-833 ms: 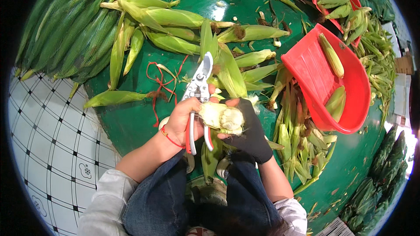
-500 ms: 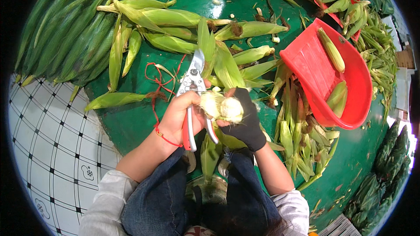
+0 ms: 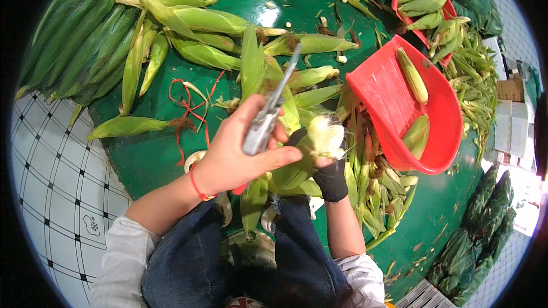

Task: The person trims the ends of corn cobs using shears and places the trimmed cobs into a red tray.

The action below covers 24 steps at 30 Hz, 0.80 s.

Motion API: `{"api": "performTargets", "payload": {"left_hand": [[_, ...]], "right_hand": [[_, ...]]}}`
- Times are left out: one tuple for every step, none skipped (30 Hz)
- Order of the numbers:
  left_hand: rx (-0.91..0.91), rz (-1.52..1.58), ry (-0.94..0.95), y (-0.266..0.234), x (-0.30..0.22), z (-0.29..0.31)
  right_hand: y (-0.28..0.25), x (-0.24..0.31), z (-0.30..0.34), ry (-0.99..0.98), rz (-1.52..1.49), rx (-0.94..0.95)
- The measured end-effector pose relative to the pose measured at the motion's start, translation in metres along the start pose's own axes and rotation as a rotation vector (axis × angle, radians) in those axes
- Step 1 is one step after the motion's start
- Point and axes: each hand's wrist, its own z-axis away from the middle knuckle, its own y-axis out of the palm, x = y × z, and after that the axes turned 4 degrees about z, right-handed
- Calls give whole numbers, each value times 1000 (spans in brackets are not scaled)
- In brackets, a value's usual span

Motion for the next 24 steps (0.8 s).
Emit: {"api": "performTargets", "payload": {"left_hand": [[-7,-73,44,3,-1,-5],[-13,-145,88,4,-3,-10],[2,-119,75,2,-1,-14],[18,13,-10,2,-2,-15],[35,145,-95,1,-2,-16],[53,279,-179,0,-3,-16],[42,353,-258,-2,0,-17],[48,361,-213,-4,4,-17],[54,369,-168,-4,7,-17],[59,376,-121,-4,8,-17],[-12,160,-43,-3,6,-17],[-21,-96,5,-6,3,-17],[-26,-350,50,-10,0,-19],[-29,-604,95,-12,-1,-20],[-16,-632,150,-13,4,-20],[23,-508,52,-11,3,-19],[61,-382,-45,-8,2,-17],[98,-256,-141,-7,2,-17],[133,-254,-102,-10,3,-17],[157,-193,-90,-15,8,-17],[180,-133,-79,-20,15,-18],[205,-69,-66,-21,17,-20],[201,-35,-98,-21,16,-19],[177,64,-122,-20,16,-19]], "right_hand": [[2,2,-3,-115,153,40],[4,3,-7,-235,300,64],[5,2,-6,-223,276,84],[6,1,-5,-210,252,102],[6,1,-6,-138,179,150],[5,-1,-9,-66,106,196],[5,-2,-10,-39,116,197],[5,-3,-11,-12,126,198],[4,-5,-11,17,135,196],[9,1,-7,20,245,139],[11,2,-6,-31,342,174],[9,-4,-6,-126,473,146],[12,-2,-3,-156,521,125],[16,0,-1,-186,569,103],[19,-2,0,-228,622,91],[22,-5,-2,-272,674,79],[23,-6,-2,-316,726,68],[21,-4,-2,-313,698,90],[21,-1,-2,-310,669,112],[20,1,-1,-308,639,134],[20,0,0,-309,585,123],[18,0,1,-284,561,143],[14,1,1,-260,536,164],[11,1,1,-235,511,185]]}}
